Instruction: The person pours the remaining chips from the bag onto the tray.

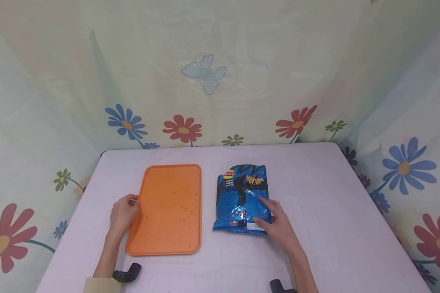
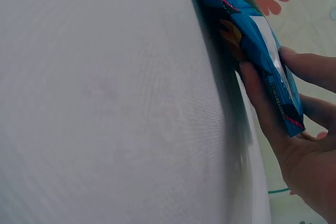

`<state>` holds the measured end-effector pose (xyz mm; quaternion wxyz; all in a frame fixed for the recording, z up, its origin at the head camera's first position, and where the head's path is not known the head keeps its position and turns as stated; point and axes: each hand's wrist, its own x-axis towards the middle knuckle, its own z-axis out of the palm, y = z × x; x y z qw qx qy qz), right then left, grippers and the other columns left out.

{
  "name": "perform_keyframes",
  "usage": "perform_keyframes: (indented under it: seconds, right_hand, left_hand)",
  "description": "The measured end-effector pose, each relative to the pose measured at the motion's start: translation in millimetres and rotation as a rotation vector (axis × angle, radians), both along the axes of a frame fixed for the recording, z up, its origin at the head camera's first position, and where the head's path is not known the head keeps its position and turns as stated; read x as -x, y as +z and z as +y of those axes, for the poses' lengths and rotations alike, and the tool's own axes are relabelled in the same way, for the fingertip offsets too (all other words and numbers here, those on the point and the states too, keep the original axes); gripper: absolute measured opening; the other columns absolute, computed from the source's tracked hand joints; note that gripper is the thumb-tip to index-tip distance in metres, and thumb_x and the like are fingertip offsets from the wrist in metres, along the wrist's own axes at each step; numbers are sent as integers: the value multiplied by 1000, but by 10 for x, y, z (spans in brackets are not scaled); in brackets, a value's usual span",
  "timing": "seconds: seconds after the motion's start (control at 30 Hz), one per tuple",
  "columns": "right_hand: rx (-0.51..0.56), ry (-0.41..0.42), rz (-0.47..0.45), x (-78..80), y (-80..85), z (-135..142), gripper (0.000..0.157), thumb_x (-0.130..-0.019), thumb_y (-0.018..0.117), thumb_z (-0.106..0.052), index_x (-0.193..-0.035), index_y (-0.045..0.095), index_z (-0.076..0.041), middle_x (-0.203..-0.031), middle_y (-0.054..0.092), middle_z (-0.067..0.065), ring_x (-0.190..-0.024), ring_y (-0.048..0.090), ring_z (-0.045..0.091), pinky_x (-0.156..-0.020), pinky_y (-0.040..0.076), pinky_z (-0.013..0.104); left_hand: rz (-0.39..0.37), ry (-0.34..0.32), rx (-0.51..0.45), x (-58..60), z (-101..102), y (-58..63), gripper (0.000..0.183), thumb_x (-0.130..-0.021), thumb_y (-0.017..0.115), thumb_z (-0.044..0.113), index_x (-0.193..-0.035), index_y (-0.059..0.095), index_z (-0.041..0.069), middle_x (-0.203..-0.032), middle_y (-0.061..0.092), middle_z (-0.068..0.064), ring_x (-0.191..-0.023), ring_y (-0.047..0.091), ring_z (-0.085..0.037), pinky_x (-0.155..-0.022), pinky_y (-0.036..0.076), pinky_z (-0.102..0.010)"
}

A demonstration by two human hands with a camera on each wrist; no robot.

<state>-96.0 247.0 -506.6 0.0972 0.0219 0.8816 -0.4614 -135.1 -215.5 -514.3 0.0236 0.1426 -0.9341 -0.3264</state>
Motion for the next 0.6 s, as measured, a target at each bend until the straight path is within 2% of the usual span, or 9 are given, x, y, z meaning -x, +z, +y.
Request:
perform_keyframes:
  seconds: [0.23,0.6]
  right_hand:
    - [16,18,-7,14,-39,-9,71,-98,71,-23,-159,37,-13,-164,28,26,-150,26,52,-113,35,63]
    - [27,-36,-17,24,-71,-33,63,-100,66,-16,-158,42,-16,-167,26,24,-151,25,52,-107,42,56]
  left_hand:
    - [-6,8,-6,5,0,-22,26,-98,62,7,-119,69,-6,-92,74,-19,-65,63,-20,-56,48,-29]
    - [-11,10,-9,12,-12,-34,26,-98,62,7,-119,69,-5,-94,74,-20,-67,65,-21,-57,49,-30]
